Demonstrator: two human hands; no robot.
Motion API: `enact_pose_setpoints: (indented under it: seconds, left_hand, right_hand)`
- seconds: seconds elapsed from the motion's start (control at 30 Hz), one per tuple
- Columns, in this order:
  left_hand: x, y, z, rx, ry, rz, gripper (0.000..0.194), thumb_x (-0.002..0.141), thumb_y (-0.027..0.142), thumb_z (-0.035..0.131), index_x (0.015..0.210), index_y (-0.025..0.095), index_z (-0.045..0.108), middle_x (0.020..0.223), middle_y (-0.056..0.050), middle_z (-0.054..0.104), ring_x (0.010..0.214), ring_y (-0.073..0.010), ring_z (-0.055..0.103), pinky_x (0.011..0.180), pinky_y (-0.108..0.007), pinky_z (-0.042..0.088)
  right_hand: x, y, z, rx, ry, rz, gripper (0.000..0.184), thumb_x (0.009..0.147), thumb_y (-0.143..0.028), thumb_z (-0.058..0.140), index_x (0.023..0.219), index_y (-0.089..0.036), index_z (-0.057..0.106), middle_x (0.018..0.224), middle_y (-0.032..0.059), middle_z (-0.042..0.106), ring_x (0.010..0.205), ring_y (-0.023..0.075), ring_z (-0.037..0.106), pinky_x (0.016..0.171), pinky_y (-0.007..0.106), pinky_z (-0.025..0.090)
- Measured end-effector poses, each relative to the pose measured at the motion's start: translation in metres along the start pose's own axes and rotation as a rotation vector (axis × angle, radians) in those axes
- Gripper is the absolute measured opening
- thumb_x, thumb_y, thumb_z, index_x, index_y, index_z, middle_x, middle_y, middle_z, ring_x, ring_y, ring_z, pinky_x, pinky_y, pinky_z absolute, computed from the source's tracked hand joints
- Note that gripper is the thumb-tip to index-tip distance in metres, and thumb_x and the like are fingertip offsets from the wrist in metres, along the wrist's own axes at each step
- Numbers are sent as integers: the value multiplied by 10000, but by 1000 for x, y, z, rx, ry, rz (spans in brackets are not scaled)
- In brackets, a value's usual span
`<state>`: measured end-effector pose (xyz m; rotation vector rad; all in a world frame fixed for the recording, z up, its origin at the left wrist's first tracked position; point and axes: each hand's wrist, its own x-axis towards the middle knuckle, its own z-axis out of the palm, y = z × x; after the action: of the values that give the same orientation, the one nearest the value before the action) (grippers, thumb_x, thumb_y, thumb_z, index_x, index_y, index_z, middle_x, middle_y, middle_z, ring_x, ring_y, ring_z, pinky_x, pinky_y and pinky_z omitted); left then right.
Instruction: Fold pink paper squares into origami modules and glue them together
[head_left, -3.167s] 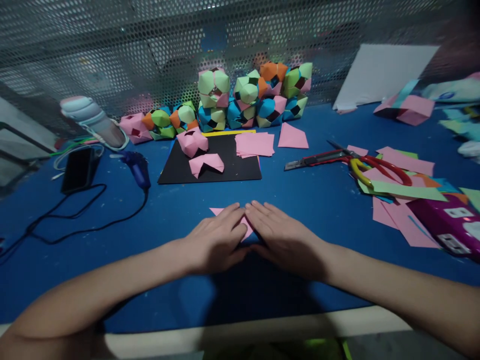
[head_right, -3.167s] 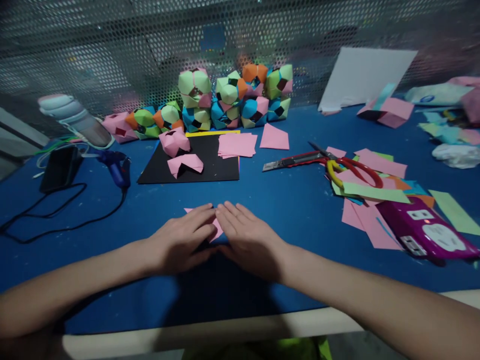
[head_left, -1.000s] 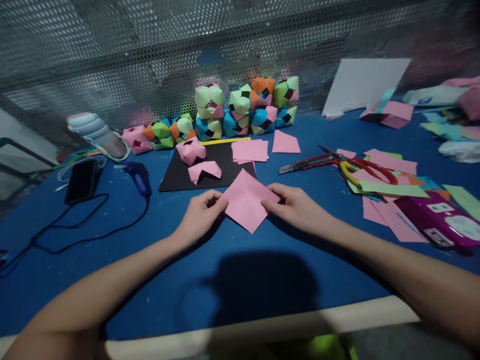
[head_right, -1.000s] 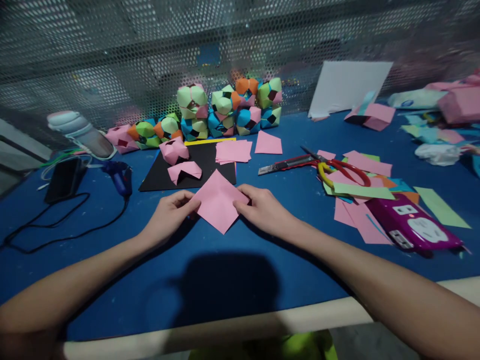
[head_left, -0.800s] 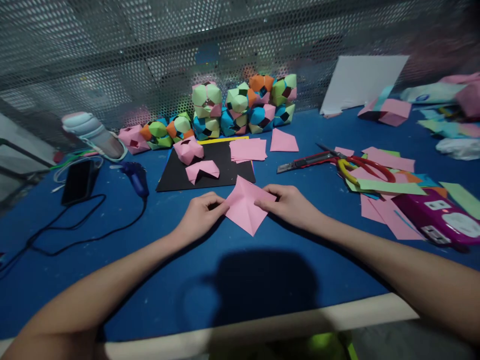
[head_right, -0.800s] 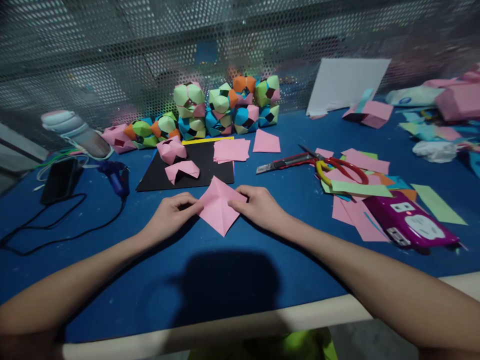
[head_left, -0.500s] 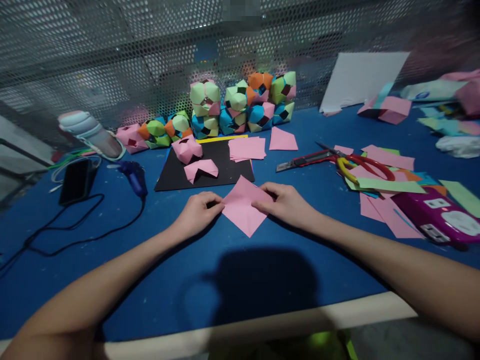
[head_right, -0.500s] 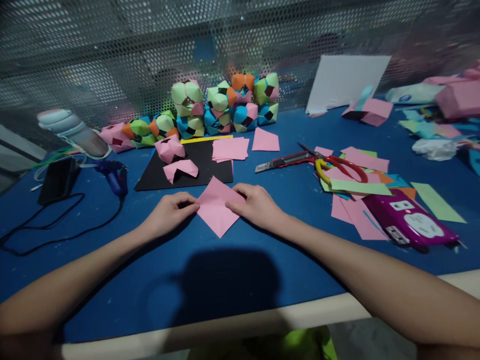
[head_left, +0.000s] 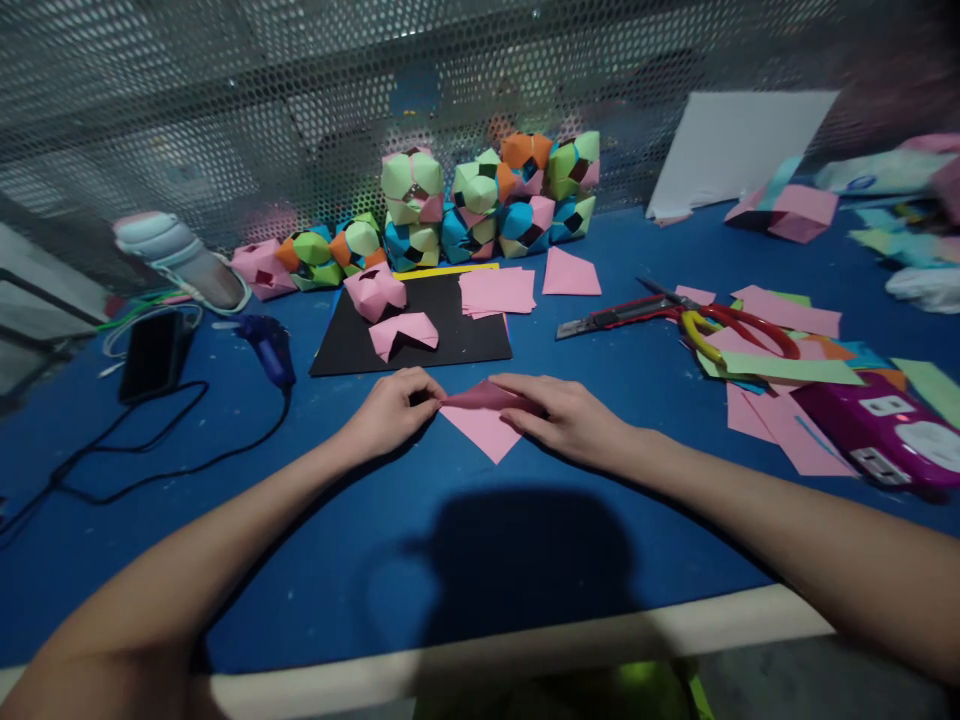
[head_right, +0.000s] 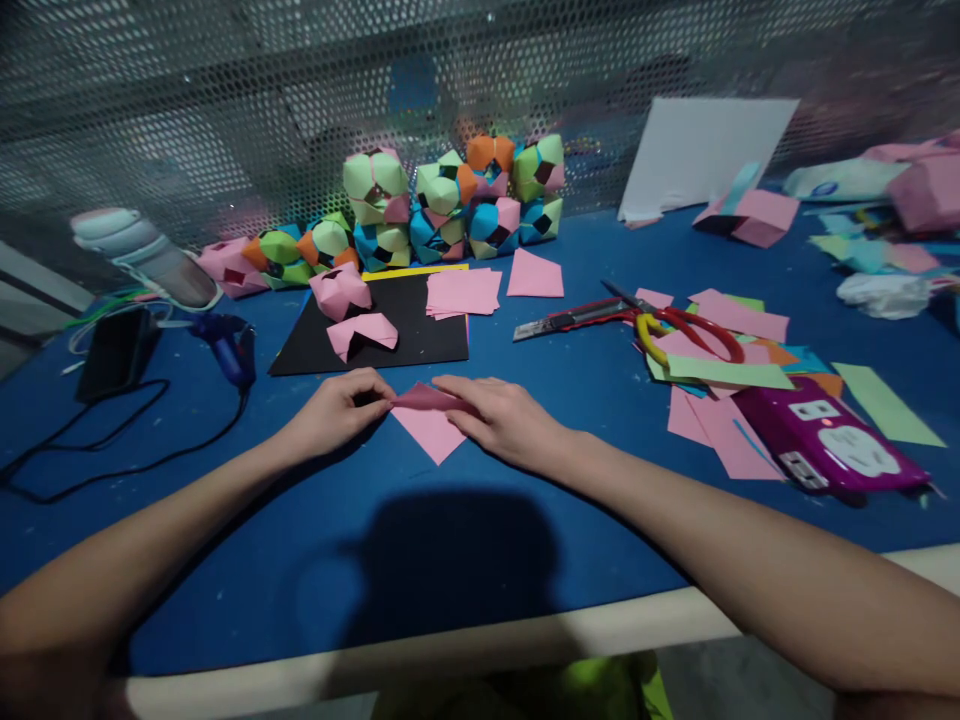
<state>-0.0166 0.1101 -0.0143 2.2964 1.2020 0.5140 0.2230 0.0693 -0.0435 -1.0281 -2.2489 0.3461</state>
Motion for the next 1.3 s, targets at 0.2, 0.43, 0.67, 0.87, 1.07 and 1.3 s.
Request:
enact_pose_setpoints:
  seconds: [0.2,0.43,0.67,0.87,1.07,1.3]
  left_hand:
    - [2,-7,-3,-39,-55,45,133,798,212,515,798,163,639,823,-31,624,802,-148,575,739,-278,450]
    - [5,-11,-8,-24,-106,133,145,820,257,524,808,167,636,817,-30,596,794,-141,551,750,-282,445]
    - [6,-10,-12,-70,-143,142,146,826,230,520,834,167,651,836,-31,596,823,-138,554,776,-286,446]
    - [7,-13,-13,-115,-173,164,161,837,222,518,868,165,666,843,-37,590,836,-138,556,784,-288,449]
    - [8,-17,-11,-133,-164,192,144,830,221,549,865,162,675,832,-36,588,825,-138,552,777,-291,448]
    - [9,-18,-12,-139,-189,192,146,839,219,545,878,166,674,841,-31,578,827,-135,549,763,-285,446]
  right_hand:
    - [-1,4,2,-26,32,-183,261,900,-158,419,1046,-140,635,1124,125,658,1077,184,601,883,383,514]
    - [-5,6,0,-21,-76,-343,325,880,-58,385,1122,-107,596,1204,152,607,1188,174,517,948,382,487]
    - [-4,9,2,-40,-76,-366,343,853,-20,377,1102,-94,601,1192,163,611,1186,186,518,943,410,487]
    - [-5,9,1,-37,-99,-322,346,854,-18,374,1082,-118,614,1197,144,613,1182,180,524,940,403,493]
    - [-4,9,0,-55,-71,-409,309,857,-24,395,1071,-68,614,1143,183,635,1160,218,543,925,402,502]
    - [-4,10,2,-46,-58,-439,294,851,-10,399,1037,-77,617,1127,171,645,1161,231,541,915,428,505]
